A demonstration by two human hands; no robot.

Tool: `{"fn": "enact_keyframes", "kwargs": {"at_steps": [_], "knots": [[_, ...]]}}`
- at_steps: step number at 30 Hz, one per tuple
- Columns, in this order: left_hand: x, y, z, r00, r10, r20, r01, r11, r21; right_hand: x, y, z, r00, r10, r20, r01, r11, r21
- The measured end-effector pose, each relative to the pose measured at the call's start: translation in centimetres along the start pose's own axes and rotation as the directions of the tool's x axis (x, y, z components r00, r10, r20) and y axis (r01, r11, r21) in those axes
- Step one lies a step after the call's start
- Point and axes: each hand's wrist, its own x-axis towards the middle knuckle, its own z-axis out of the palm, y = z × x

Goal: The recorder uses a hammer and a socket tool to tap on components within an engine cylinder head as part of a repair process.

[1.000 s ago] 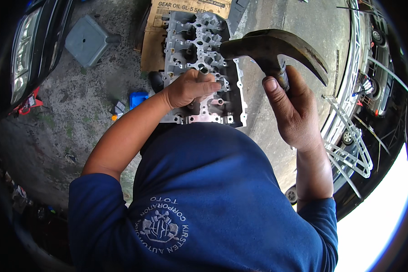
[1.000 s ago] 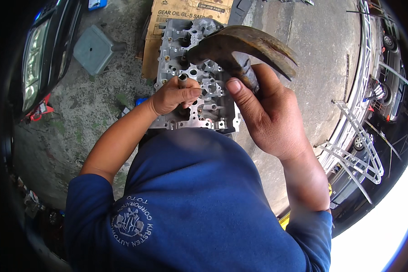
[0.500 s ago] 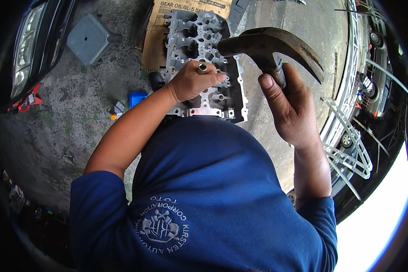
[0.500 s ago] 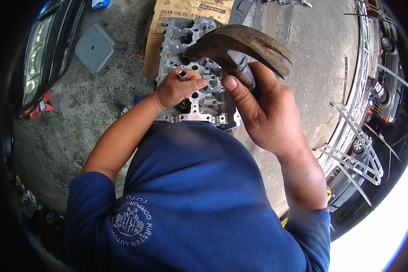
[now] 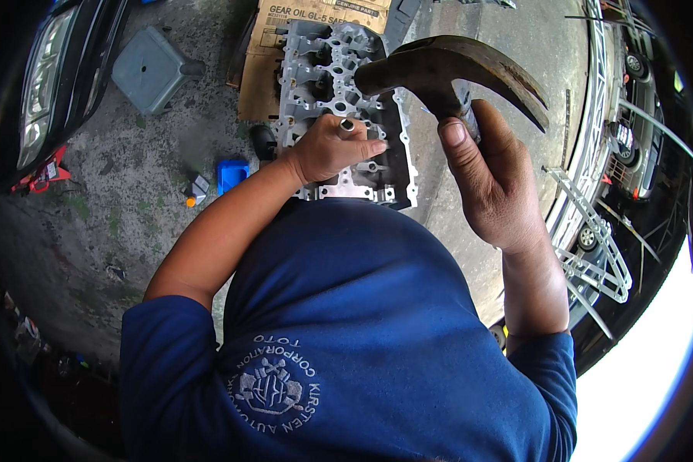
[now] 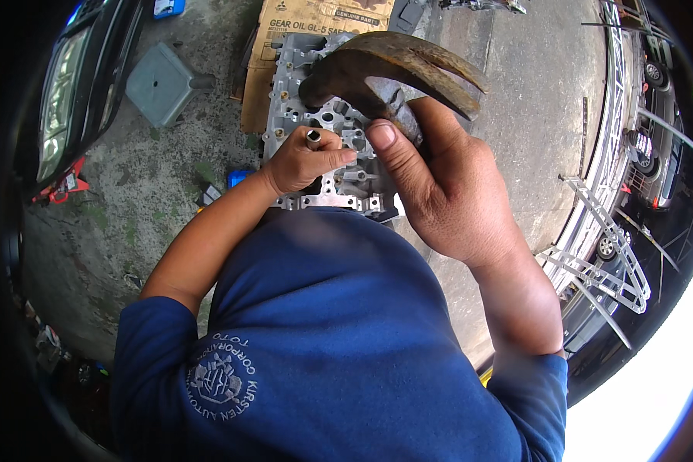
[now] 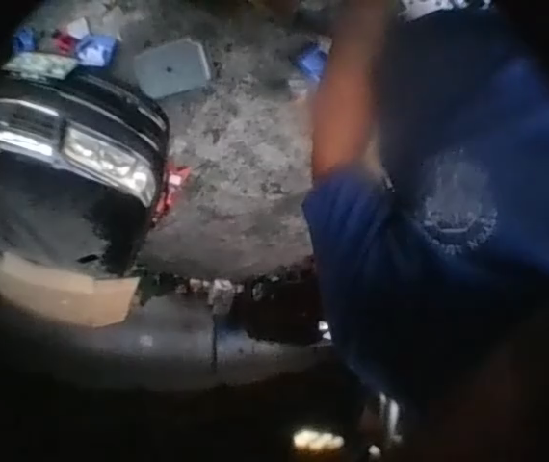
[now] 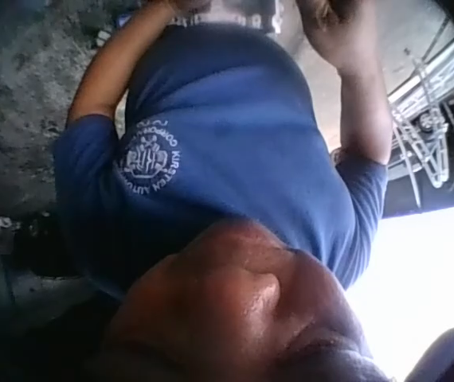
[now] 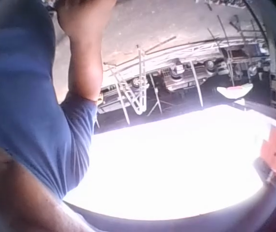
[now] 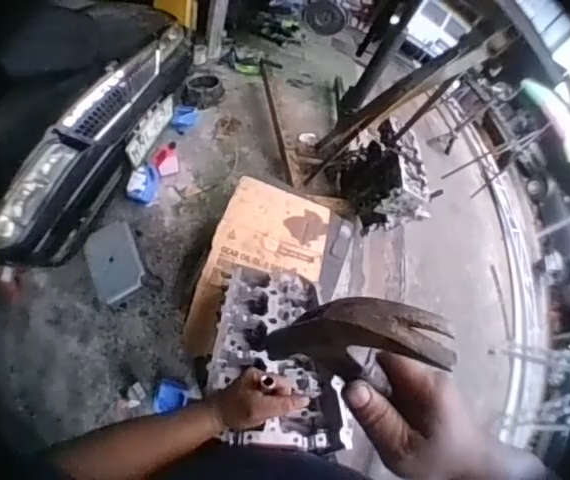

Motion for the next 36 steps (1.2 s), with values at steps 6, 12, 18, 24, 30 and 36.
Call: {"fn": "enact_keyframes", "kwargs": {"at_steps": [6,12,18,24,30,36], "knots": [[0.2,-0.8,0.5,1.000,0.019,0.014,-0.020,0.990,0.138,1.0,-0.1,0.8,0.965,0.142,0.221,-0.042,0.915,-0.401],[-0.3,-0.9,-0.2,1.000,-0.005,0.028,0.003,0.999,0.052,1.5,-4.0,-2.3,0.962,-0.261,-0.080,0.270,0.953,0.137],[0.3,-0.5,0.6,0.999,0.035,0.021,-0.035,0.999,0.003,0.4,-0.4,-0.2,0.993,-0.120,0.005,0.120,0.991,-0.065],[0.9,0.7,-0.4,0.988,0.150,0.016,-0.151,0.982,0.113,1.4,-1.1,-3.4,0.997,-0.043,-0.066,0.067,0.906,0.418],[2.4,1.1,1.2,0.994,-0.016,0.106,0.024,0.997,-0.071,-1.2,1.2,-3.9,0.981,-0.009,-0.195,0.057,0.969,0.242],[3.4,-0.8,2.6,0.962,0.223,0.157,-0.246,0.958,0.144,-2.3,3.5,-2.8,0.988,0.060,-0.143,-0.045,0.994,0.102]]}}
